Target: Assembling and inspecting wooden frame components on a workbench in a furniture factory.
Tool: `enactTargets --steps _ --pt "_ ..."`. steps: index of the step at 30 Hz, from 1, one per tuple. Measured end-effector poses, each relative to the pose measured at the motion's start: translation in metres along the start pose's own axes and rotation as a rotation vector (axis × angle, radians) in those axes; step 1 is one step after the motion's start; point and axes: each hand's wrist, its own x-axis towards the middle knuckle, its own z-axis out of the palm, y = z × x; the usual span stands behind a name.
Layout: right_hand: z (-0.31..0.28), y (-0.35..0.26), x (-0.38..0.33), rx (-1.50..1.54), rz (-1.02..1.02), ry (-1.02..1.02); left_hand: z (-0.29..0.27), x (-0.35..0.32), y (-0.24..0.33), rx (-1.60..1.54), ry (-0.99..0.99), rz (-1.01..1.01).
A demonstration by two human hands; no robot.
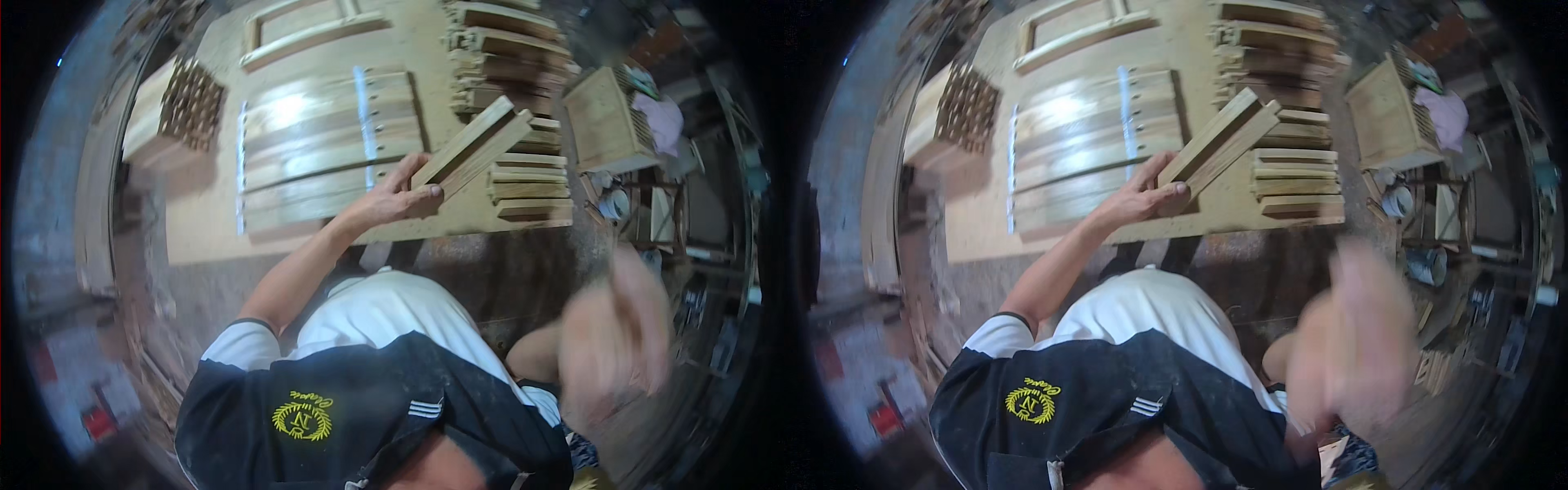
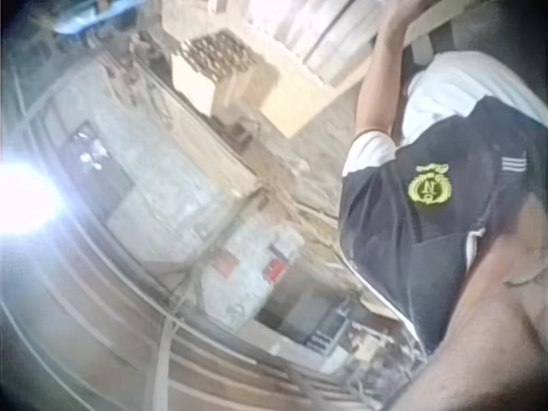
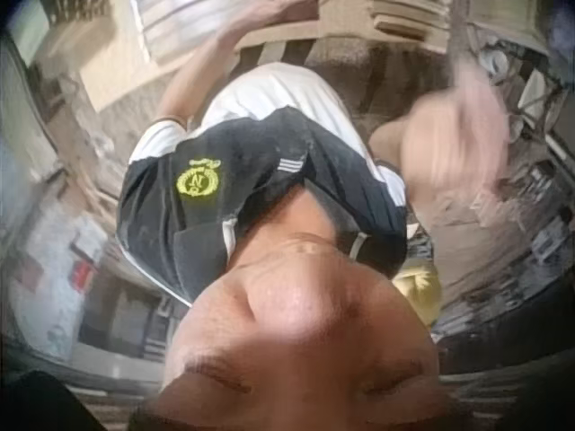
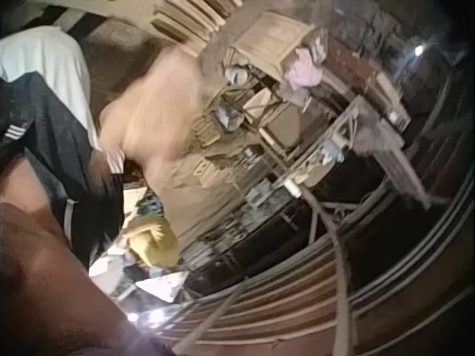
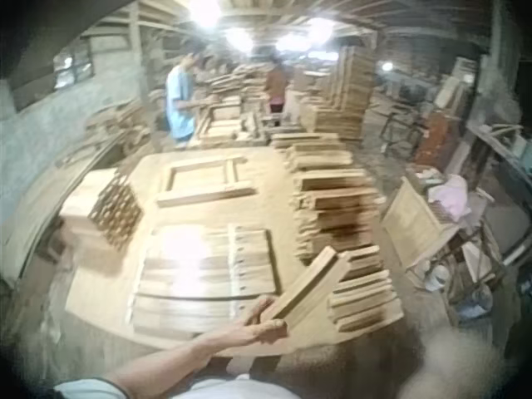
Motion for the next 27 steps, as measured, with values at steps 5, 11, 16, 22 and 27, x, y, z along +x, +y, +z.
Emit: enactTargets --steps 5,11,16,22,27 --pt "0.135 0.122 -0.083 0.538 0.745 -0.525 -0.05 -0.02 -0.017 0.332 0.106 0.254" --pt "0.199 0.154 -0.104 0.656 0.653 -0.745 -0.077 -0.034 -0.016 0.363 0.187 0.193" --pt "0.214 0.155 -0.116 0.521 0.516 -0.835 -0.077 -0.022 -0.019 0.062 0.343 0.361" --pt "0.214 0.143 -0.105 0.424 0.301 -0.909 -0.047 -0.004 -0.025 0.272 0.774 0.539" --pt "0.212 0.144 -0.119 0.439 -0.058 -0.871 -0.041 -0.019 -0.054 0.573 0.927 0.802"
